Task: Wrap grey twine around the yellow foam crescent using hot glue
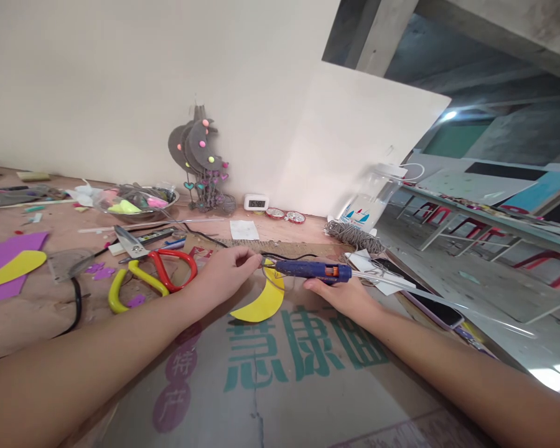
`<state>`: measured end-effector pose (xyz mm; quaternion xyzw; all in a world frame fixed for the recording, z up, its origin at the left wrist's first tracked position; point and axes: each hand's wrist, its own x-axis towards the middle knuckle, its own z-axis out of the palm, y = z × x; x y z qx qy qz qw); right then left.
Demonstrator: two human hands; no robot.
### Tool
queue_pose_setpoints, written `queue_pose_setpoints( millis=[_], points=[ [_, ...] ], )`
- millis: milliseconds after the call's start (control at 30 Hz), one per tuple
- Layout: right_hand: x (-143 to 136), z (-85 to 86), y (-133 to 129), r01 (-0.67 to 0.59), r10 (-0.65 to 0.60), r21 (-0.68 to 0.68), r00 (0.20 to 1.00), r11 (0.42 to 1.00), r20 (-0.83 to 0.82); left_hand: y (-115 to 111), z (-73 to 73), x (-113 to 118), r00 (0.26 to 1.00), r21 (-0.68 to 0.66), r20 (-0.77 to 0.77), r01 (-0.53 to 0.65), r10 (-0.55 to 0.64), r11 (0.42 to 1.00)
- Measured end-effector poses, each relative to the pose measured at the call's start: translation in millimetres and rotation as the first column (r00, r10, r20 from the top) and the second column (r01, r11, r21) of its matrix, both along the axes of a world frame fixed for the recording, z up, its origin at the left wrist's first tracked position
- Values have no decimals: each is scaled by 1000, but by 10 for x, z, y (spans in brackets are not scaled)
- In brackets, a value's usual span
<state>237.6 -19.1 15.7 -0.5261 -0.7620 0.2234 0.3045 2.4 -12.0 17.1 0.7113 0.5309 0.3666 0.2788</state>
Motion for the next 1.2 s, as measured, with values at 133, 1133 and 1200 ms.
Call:
queue_pose_setpoints(
  millis=[133,1133,1200],
  points=[
    [-20,31,-22,35,-35,-5,999,999,16,-6,6,-5,1000,1,15,14,-14,1000],
    [1,13,5,105,-106,14,992,994,68,2,-2,-11,999,40,-18,33,-33,999],
    [-3,22,3,97,-99,28,993,995,65,11,-16,-14,999,38,-26,36,-35,999]
  ],
)
